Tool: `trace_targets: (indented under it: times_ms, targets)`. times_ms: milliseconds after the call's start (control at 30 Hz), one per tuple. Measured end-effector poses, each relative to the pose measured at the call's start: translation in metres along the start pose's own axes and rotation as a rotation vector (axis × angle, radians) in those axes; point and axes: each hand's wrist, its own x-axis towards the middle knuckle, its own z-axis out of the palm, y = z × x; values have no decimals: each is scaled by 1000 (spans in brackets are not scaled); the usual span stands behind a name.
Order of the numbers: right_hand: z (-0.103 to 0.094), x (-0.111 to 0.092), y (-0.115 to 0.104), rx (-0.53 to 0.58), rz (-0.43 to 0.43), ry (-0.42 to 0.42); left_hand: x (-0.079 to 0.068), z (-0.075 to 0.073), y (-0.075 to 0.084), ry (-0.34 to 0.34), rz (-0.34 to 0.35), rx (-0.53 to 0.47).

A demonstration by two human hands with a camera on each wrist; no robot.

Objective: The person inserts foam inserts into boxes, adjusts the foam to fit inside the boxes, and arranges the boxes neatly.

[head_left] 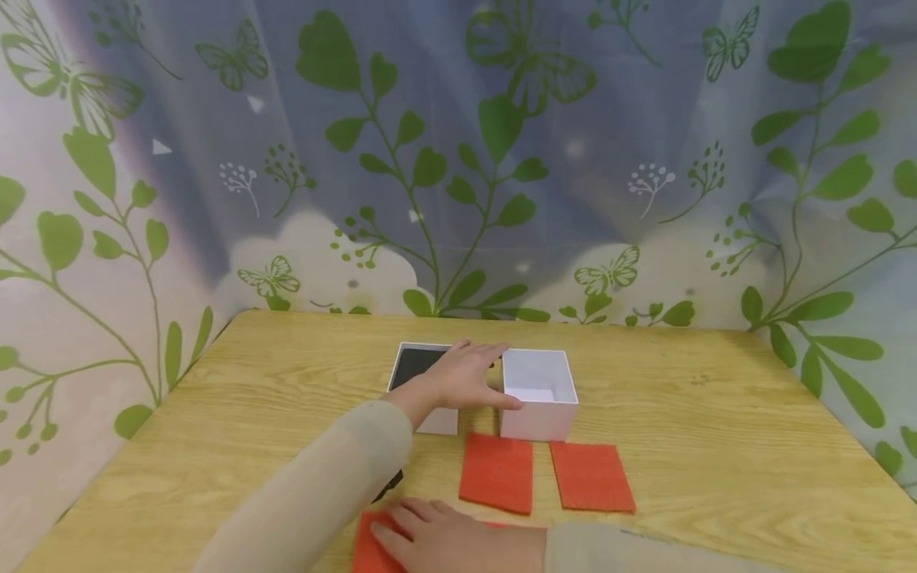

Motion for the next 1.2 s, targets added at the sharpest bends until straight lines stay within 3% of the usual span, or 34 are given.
trace_targets:
  times_ms: [267,467,567,867,1200]
  targets:
    - [1,-1,0,36,11,12,0,3,-1,-2,0,6]
    - [-4,-4,-3,18,-43,68,0,2,-2,2,3,4]
    - [-7,-5,-5,29,-62,54,-1,2,-2,1,0,1]
    - [-8,-10,-3,-86,-145,77,-2,2,-1,6,4,-12]
    - [-27,-53,11,-26,-33,81,1,0,-2,10,6,-10]
